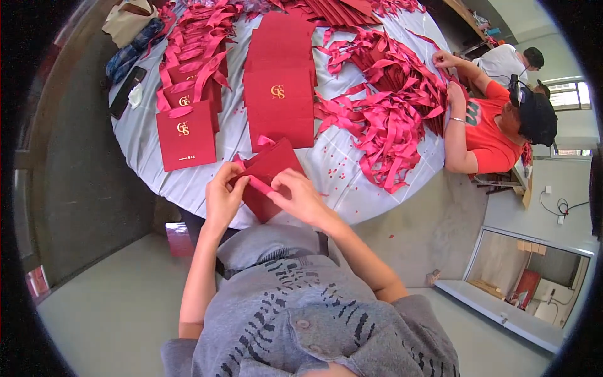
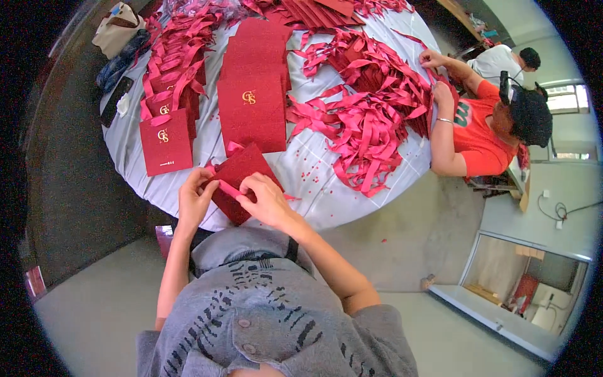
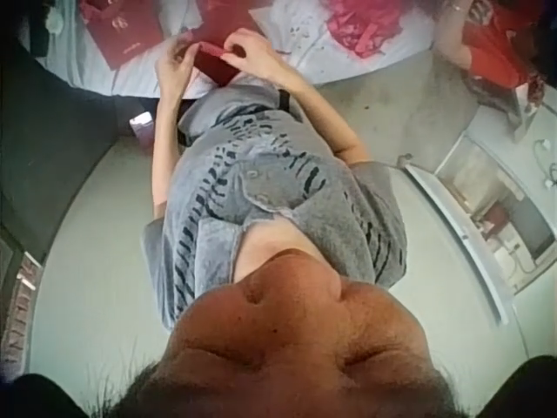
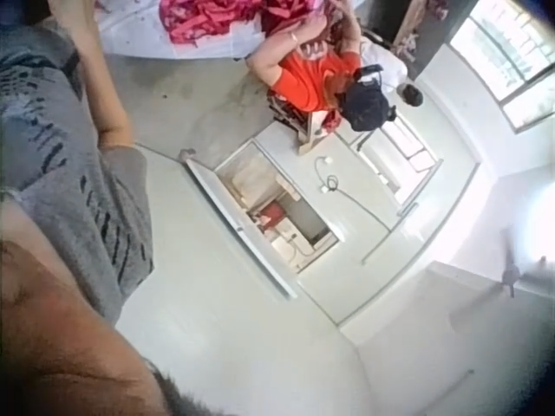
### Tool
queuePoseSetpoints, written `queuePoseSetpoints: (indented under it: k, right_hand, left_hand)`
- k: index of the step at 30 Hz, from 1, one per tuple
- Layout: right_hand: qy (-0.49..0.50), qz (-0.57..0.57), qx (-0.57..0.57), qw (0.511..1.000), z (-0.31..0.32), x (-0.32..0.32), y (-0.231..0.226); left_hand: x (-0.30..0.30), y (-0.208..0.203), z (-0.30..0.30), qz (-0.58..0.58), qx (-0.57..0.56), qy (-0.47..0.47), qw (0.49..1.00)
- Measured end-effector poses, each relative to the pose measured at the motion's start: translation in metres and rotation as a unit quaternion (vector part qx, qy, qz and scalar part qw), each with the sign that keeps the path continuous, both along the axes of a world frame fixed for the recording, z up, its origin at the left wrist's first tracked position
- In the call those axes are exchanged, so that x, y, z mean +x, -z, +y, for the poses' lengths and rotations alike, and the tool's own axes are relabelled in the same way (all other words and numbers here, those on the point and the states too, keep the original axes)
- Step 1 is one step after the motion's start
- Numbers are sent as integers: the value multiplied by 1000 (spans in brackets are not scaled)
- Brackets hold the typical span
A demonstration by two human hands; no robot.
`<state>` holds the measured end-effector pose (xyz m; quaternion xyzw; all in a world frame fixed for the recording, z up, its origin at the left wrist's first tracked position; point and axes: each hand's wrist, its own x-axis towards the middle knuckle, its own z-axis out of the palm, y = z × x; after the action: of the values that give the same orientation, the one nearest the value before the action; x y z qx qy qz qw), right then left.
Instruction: The person attaches ribbon handles to paper gift bags by hand, threading ribbon strips through the slots and stacking the assembled bags on the table.
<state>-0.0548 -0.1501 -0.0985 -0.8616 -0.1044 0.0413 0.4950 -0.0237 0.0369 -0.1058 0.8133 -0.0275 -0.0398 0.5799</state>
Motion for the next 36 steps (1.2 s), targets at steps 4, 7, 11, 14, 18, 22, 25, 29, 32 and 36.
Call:
queuePoseSetpoints:
  k: [4, 7, 11, 14, 18, 22, 25, 29, 32, 36]
  right_hand:
    - [-11, 232, 141, 962, -25, -15, -1]
    - [-45, 300, 96, 948, -46, -20, -9]
    - [13, 240, 96, 966, -66, -29, -7]
    - [95, 192, 44, 976, -75, -27, -20]
    - [127, 155, 99, 975, -65, -21, -33]
    - [154, 150, 156, 964, -59, -18, -50]
    - [178, 148, 189, 954, -60, -17, -62]
    - [132, 7, 271, 953, -61, -14, -64]
    - [66, 64, 507, 857, -42, -8, -83]
    - [25, 108, 612, 783, -35, -10, -92]
  left_hand:
    - [15, 3, 15, 16, 38, 10, 999]
    - [23, 10, 24, 30, 62, 53, 996]
    - [30, 3, 27, -61, 217, 66, 972]
    - [31, -18, 10, -92, 295, 32, 951]
    - [41, -3, -7, -164, 255, 101, 948]
    - [45, 10, -14, -125, 243, 123, 954]
    - [41, -1, -16, -119, 186, 127, 967]
    - [36, -21, -22, -67, 90, 167, 980]
    - [34, -42, -24, -22, 67, 172, 983]
    - [38, -68, -30, 37, -30, 180, 982]
